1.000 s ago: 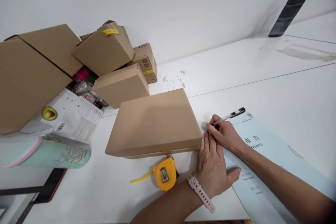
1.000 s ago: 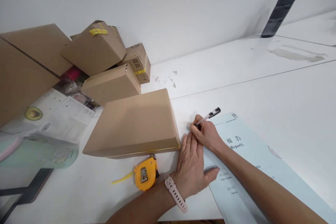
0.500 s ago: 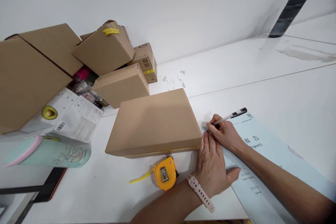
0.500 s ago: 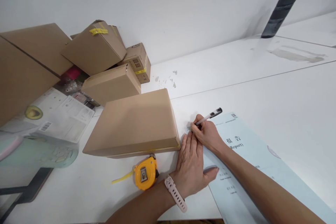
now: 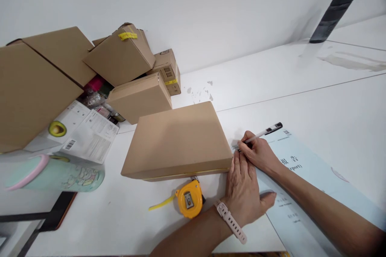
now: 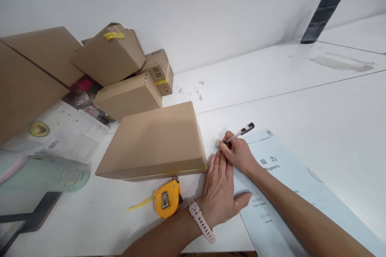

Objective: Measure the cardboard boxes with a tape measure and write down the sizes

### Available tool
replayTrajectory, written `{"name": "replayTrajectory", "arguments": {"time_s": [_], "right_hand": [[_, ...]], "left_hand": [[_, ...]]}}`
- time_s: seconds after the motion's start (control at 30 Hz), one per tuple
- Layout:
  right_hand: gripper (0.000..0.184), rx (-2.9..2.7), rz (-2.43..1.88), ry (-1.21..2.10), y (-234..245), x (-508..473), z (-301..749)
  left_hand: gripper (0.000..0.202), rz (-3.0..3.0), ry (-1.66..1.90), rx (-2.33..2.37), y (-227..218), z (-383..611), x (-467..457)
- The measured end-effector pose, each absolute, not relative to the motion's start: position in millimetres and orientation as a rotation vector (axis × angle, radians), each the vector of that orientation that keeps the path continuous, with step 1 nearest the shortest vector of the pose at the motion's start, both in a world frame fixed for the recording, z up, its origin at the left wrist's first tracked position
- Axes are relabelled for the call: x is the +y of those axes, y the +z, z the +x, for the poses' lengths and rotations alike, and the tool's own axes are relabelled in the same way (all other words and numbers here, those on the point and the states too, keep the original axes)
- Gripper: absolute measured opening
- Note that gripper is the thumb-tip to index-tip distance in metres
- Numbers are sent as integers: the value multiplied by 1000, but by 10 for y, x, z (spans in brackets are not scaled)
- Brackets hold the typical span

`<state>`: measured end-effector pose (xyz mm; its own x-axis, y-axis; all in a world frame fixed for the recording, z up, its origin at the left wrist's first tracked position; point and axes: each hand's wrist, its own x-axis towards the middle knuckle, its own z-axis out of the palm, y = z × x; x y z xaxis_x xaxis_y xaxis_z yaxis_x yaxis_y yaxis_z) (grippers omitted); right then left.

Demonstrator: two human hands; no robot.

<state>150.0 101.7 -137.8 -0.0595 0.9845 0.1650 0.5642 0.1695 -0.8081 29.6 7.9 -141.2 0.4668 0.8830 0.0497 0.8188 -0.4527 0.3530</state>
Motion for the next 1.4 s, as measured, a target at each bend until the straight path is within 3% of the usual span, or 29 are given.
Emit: {"name": "replayTrajectory", "arguments": {"time_s": [1.4], "right_hand": [[21, -1677, -1525, 754, -1371, 1016, 1496]], "left_hand": [[93, 2423, 253, 1444, -1332, 288, 97]]}}
